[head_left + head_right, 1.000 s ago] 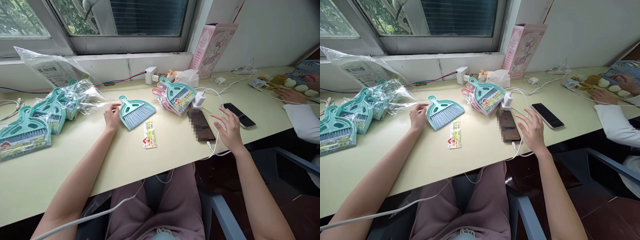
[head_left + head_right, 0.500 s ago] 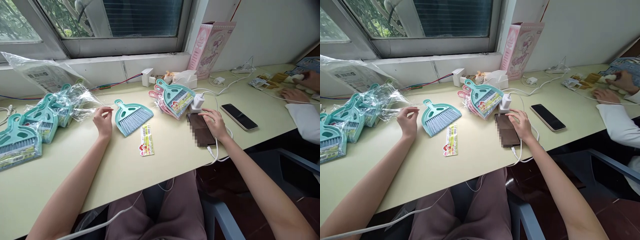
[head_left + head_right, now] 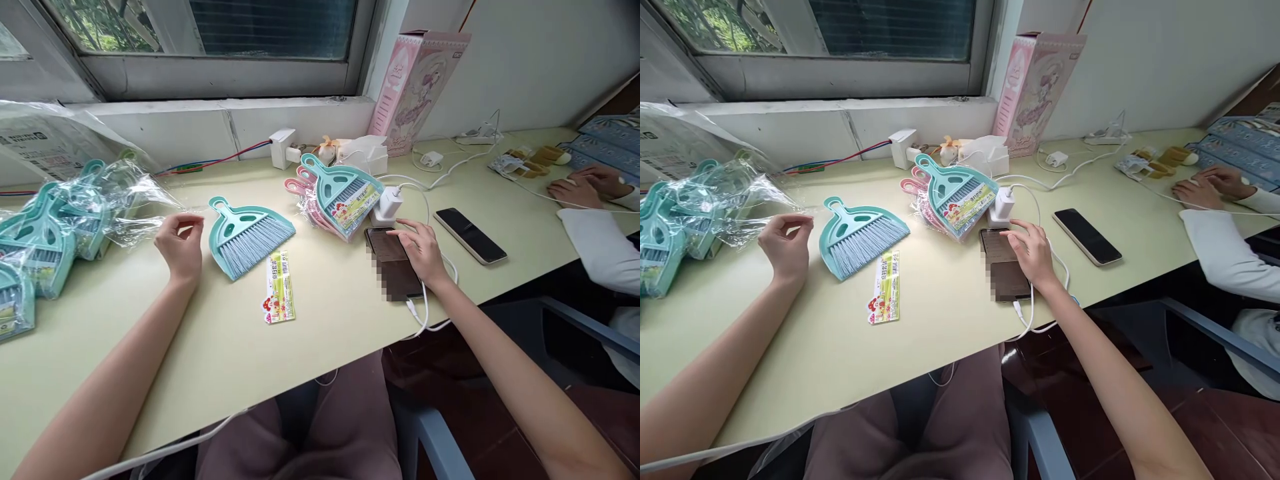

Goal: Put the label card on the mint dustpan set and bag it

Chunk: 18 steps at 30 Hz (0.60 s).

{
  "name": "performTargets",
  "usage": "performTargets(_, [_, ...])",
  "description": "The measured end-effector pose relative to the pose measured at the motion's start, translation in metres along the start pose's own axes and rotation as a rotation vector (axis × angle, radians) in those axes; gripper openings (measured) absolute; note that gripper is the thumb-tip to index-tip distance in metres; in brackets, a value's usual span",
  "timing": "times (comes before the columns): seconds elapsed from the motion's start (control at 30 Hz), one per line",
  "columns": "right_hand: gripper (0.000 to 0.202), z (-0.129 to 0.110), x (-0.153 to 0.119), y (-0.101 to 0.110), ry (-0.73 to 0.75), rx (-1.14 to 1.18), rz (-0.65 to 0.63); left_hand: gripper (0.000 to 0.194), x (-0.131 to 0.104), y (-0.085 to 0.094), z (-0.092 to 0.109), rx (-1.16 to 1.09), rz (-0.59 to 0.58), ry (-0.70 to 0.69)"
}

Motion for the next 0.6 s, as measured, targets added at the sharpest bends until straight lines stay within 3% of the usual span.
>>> performTargets(0.37, [0.046,0.0033,-0.0004,-0.0018,-0.027,-0.018,0.006,0.011,-0.0001,-0.0005,-0.0008,0.096,-0.052,0.005])
performTargets(0.6, [0.045,0.0055,0.0001,-0.0042,-0.016,-0.034,-0.002,0.013,0.0007,-0.0015,-0.0066,-0.112,0.013,0.075])
Point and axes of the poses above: each hand's wrist, its own x-axis towards the middle knuckle, its own y-axis out of the back of the hand, z = x × y, the point moved 5 cm from there along x, towards the middle knuckle, and after that the axes turned 14 degrees about -y, right-handed, at the moved point
